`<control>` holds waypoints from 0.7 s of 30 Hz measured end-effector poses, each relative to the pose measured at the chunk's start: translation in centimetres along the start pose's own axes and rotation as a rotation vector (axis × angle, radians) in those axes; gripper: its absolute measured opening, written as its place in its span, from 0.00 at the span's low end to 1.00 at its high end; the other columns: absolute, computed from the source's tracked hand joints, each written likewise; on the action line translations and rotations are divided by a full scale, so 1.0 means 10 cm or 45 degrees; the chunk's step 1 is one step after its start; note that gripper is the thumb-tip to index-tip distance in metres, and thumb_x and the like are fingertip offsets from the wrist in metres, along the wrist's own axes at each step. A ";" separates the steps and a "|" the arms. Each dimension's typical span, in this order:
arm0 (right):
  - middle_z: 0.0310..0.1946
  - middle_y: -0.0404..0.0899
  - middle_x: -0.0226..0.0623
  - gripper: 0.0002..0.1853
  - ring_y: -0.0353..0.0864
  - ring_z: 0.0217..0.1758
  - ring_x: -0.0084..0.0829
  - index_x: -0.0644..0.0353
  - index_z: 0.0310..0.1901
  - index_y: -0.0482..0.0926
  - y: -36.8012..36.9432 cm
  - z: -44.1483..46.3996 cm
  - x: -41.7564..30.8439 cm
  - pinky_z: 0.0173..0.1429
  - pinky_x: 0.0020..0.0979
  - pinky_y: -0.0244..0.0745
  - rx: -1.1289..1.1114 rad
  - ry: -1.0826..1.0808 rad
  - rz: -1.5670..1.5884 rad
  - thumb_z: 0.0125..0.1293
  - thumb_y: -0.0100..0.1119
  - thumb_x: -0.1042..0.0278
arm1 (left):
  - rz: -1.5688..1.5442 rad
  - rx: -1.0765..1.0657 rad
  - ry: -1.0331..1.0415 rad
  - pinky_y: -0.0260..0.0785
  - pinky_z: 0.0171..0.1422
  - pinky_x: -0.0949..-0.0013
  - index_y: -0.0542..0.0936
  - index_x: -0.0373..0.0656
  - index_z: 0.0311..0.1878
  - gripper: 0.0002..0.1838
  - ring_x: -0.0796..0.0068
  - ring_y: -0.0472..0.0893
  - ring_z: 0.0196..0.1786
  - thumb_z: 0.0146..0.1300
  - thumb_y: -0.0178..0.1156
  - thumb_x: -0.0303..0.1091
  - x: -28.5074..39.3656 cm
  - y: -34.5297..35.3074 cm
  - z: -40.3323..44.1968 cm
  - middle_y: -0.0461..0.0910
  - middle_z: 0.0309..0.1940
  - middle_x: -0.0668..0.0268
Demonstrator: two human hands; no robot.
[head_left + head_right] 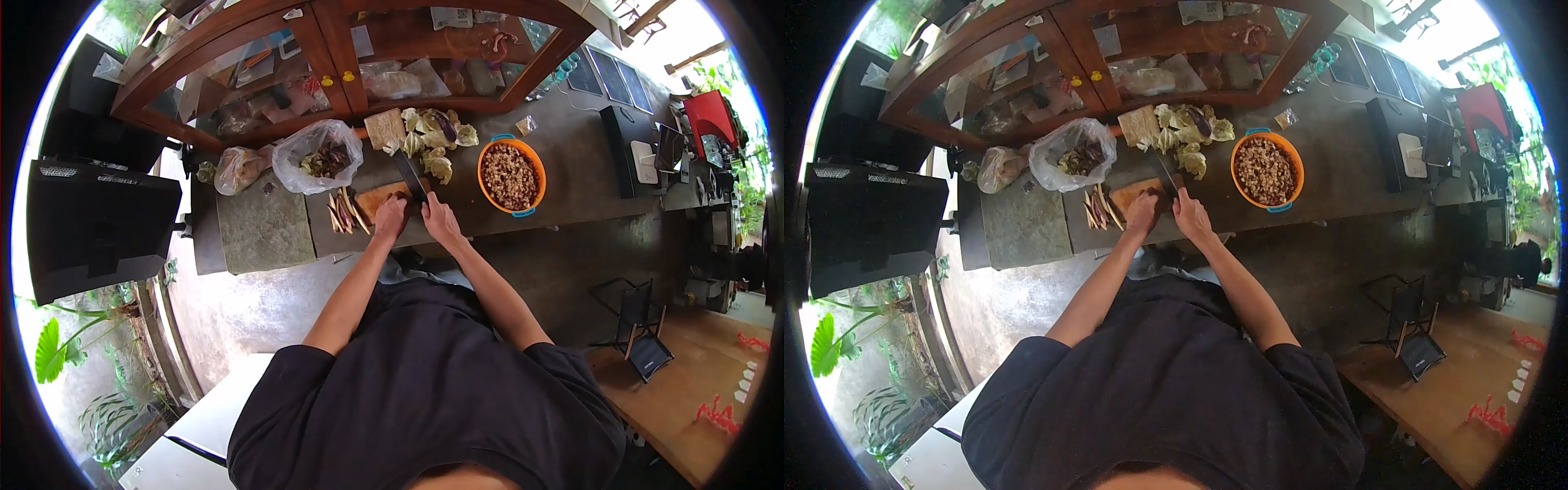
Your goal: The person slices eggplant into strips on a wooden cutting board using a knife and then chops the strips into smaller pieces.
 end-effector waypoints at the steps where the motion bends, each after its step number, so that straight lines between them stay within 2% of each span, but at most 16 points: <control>1: 0.22 0.76 0.58 0.09 0.77 0.28 0.63 0.60 0.41 0.63 -0.02 0.00 -0.02 0.32 0.58 0.69 -0.002 0.000 0.000 0.70 0.52 0.68 | -0.083 0.067 0.027 0.73 0.51 0.54 0.81 0.43 0.33 0.05 0.51 0.78 0.48 0.53 0.61 0.30 -0.01 -0.02 0.00 0.80 0.40 0.56; 2: 0.22 0.76 0.58 0.09 0.77 0.29 0.63 0.60 0.41 0.63 -0.05 0.01 -0.04 0.32 0.58 0.69 -0.005 0.029 0.020 0.71 0.53 0.68 | -0.166 0.135 0.054 0.74 0.50 0.55 0.81 0.44 0.33 0.04 0.52 0.79 0.47 0.53 0.62 0.30 -0.03 -0.05 -0.01 0.80 0.38 0.57; 6: 0.23 0.76 0.58 0.09 0.77 0.30 0.63 0.60 0.41 0.63 0.00 0.02 -0.05 0.32 0.58 0.68 0.015 0.064 0.037 0.71 0.52 0.67 | -0.084 0.141 0.009 0.74 0.47 0.56 0.82 0.45 0.35 0.06 0.54 0.80 0.44 0.54 0.63 0.33 0.00 -0.35 -0.06 0.80 0.38 0.59; 9: 0.24 0.76 0.60 0.10 0.76 0.31 0.64 0.61 0.40 0.63 0.12 -0.01 -0.09 0.31 0.57 0.68 0.051 0.061 0.093 0.72 0.52 0.66 | -0.070 0.119 -0.155 0.75 0.46 0.57 0.83 0.45 0.35 0.07 0.56 0.81 0.43 0.53 0.65 0.34 -0.16 -0.44 -0.15 0.81 0.38 0.61; 11: 0.25 0.77 0.59 0.10 0.78 0.29 0.63 0.61 0.40 0.64 0.22 -0.03 -0.12 0.31 0.55 0.70 0.072 0.059 0.121 0.72 0.52 0.65 | -0.044 0.339 -0.077 0.75 0.44 0.58 0.83 0.45 0.34 0.06 0.57 0.82 0.39 0.54 0.66 0.35 -0.24 -0.56 -0.22 0.82 0.37 0.62; 12: 0.25 0.77 0.58 0.11 0.79 0.28 0.61 0.61 0.40 0.64 0.27 -0.04 -0.12 0.30 0.53 0.71 0.101 0.067 0.148 0.72 0.52 0.65 | -0.038 0.346 -0.088 0.75 0.44 0.58 0.83 0.45 0.34 0.06 0.57 0.82 0.39 0.54 0.66 0.35 -0.24 -0.63 -0.26 0.82 0.37 0.62; 14: 0.25 0.77 0.57 0.11 0.80 0.26 0.58 0.62 0.39 0.64 0.43 -0.05 -0.08 0.29 0.51 0.72 0.035 0.145 0.240 0.73 0.52 0.64 | -0.151 0.301 -0.469 0.76 0.43 0.57 0.84 0.45 0.32 0.09 0.57 0.83 0.35 0.55 0.67 0.40 -0.35 -0.80 -0.36 0.83 0.32 0.63; 15: 0.25 0.78 0.56 0.12 0.81 0.24 0.55 0.62 0.39 0.64 0.50 -0.05 -0.06 0.28 0.49 0.73 -0.021 0.233 0.325 0.73 0.52 0.63 | -0.147 0.309 -0.478 0.76 0.43 0.57 0.84 0.45 0.32 0.09 0.57 0.83 0.35 0.55 0.67 0.40 -0.37 -0.87 -0.39 0.83 0.32 0.63; 16: 0.25 0.78 0.56 0.12 0.81 0.24 0.55 0.62 0.39 0.64 0.53 -0.05 -0.06 0.28 0.49 0.73 -0.032 0.224 0.329 0.73 0.52 0.63 | -0.047 0.231 -0.631 0.76 0.43 0.56 0.84 0.45 0.31 0.12 0.56 0.84 0.35 0.55 0.68 0.44 -0.45 -0.91 -0.44 0.84 0.30 0.62; 18: 0.23 0.77 0.53 0.12 0.81 0.19 0.47 0.63 0.39 0.63 0.61 -0.05 -0.08 0.25 0.46 0.74 -0.176 0.251 0.261 0.74 0.51 0.63 | 0.151 0.045 -0.884 0.78 0.44 0.54 0.86 0.45 0.32 0.21 0.54 0.85 0.37 0.52 0.69 0.56 -0.59 -0.98 -0.56 0.86 0.30 0.58; 21: 0.22 0.76 0.53 0.13 0.80 0.18 0.48 0.63 0.38 0.63 0.67 -0.06 -0.12 0.23 0.45 0.73 -0.230 0.298 0.336 0.74 0.50 0.62 | 0.208 -0.040 -0.881 0.78 0.45 0.53 0.86 0.45 0.33 0.22 0.51 0.85 0.39 0.53 0.67 0.57 -0.64 -1.01 -0.69 0.86 0.32 0.55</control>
Point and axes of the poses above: each hand's wrist, its own z-axis towards the middle knuckle, its own y-axis out of the palm, x = y × z, the point moved 6 cm from there along z, towards the middle knuckle
